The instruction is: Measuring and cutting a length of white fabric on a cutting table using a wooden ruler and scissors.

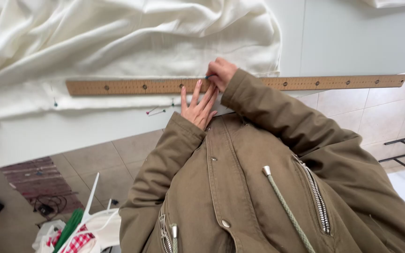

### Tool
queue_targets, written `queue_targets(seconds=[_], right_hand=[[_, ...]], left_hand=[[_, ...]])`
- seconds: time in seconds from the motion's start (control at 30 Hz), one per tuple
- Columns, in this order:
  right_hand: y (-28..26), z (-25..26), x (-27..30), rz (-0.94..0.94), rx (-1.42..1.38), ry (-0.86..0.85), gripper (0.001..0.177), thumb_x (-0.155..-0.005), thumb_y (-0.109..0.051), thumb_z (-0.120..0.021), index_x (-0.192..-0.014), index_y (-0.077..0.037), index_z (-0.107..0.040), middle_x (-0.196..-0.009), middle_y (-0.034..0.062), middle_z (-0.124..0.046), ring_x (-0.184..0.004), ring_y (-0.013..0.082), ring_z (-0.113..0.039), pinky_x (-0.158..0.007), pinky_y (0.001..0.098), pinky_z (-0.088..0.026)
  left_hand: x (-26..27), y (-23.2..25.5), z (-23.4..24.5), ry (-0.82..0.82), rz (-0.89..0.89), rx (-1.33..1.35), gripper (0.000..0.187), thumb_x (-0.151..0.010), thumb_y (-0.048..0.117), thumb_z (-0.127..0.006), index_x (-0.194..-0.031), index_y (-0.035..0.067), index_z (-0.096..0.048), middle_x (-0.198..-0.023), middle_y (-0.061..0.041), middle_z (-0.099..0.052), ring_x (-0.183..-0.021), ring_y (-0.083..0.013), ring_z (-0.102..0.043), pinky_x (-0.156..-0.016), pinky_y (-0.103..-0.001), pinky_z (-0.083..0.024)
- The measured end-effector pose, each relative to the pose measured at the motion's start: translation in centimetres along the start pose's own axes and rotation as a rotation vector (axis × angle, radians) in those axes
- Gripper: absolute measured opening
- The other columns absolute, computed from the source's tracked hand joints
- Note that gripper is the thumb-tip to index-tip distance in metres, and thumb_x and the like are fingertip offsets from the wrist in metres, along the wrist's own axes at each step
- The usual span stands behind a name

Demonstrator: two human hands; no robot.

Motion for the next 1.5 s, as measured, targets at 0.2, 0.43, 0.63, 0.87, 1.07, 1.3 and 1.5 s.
queue_targets(seconds=[0.2, 0.43, 0.63, 0.87, 1.07, 1.3, 1.5], right_hand=[[0.7, 1.4, 1.7, -0.003, 0.039, -0.039, 0.01, -0.094, 0.001, -0.064, -0.102, -0.003, -0.059, -0.101, 0.0163, -0.058, -0.08, 0.035, -0.065, -0.068, 0.042, -0.055], [2.8, 7.8, 6.2, -0.202, 0.191, -0.155, 0.004, -0.102, -0.003, -0.062, -0.103, -0.002, -0.058, -0.1, 0.0148, -0.058, -0.071, 0.03, -0.064, -0.061, 0.0377, -0.056], [4.6, 8.9, 7.4, -0.124, 0.078, 0.053, 0.01, -0.094, 0.0, -0.069, -0.1, -0.002, -0.061, -0.099, 0.0123, -0.062, -0.083, 0.0273, -0.068, -0.073, 0.0355, -0.059], [5.2, 7.5, 7.1, -0.043, 0.046, 0.058, 0.009, -0.096, 0.001, -0.068, -0.102, -0.002, -0.061, -0.101, 0.0132, -0.06, -0.083, 0.0313, -0.067, -0.072, 0.0391, -0.057], [8.0, 9.1, 9.9, -0.107, 0.12, 0.037, 0.007, -0.097, 0.002, -0.066, -0.101, -0.001, -0.061, -0.101, 0.0141, -0.058, -0.079, 0.0315, -0.066, -0.069, 0.0391, -0.057], [7.4, 13.1, 12.1, -0.125, 0.061, 0.148, 0.009, -0.097, 0.004, -0.065, -0.103, 0.0, -0.061, -0.102, 0.012, -0.059, -0.087, 0.0282, -0.069, -0.077, 0.0352, -0.059], [9.4, 10.7, 12.1, -0.057, 0.142, 0.117, 0.008, -0.095, 0.005, -0.067, -0.1, 0.001, -0.062, -0.099, 0.0137, -0.058, -0.083, 0.0288, -0.067, -0.074, 0.0353, -0.059]], left_hand=[[0.0, 0.2, 0.0, -0.051, 0.065, 0.043, 0.069, -0.103, 0.038, -0.06, -0.165, 0.021, -0.032, -0.173, 0.005, -0.02, -0.16, -0.0297, -0.011, -0.121, -0.075, -0.007], [-0.3, 0.5, 0.1, -0.097, 0.055, 0.029, 0.068, -0.104, 0.035, -0.058, -0.165, 0.021, -0.031, -0.173, 0.006, -0.016, -0.16, -0.0305, -0.009, -0.117, -0.079, -0.005], [-3.2, 2.8, -0.8, -0.113, -0.057, -0.303, 0.074, -0.094, 0.026, -0.066, -0.161, 0.017, -0.036, -0.171, -0.001, -0.018, -0.156, -0.0348, -0.011, -0.112, -0.082, -0.007], [-6.2, 5.5, -1.9, -0.031, -0.192, -0.046, 0.075, -0.099, 0.037, -0.067, -0.165, 0.015, -0.037, -0.173, 0.002, -0.021, -0.16, -0.03, -0.014, -0.117, -0.081, -0.012], [-6.0, 6.4, -0.9, -0.056, -0.117, -0.121, 0.073, -0.1, 0.036, -0.065, -0.165, 0.021, -0.034, -0.173, 0.007, -0.017, -0.16, -0.0273, -0.011, -0.115, -0.082, -0.011], [-6.0, 6.9, -2.0, -0.085, -0.085, -0.138, 0.08, -0.096, 0.041, -0.067, -0.165, 0.019, -0.033, -0.174, 0.006, -0.012, -0.16, -0.0308, -0.008, -0.108, -0.089, -0.009], [-6.0, 7.3, -1.6, -0.093, -0.071, -0.158, 0.084, -0.094, 0.041, -0.07, -0.166, 0.018, -0.033, -0.174, 0.006, -0.011, -0.16, -0.0315, -0.007, -0.108, -0.089, -0.011]])
Point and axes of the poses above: each hand's wrist, its own x-axis away from the middle knuckle, its own z-axis out of the back of the hand, y = z × x, the point moved 4 cm from there along -x, towards the middle knuckle
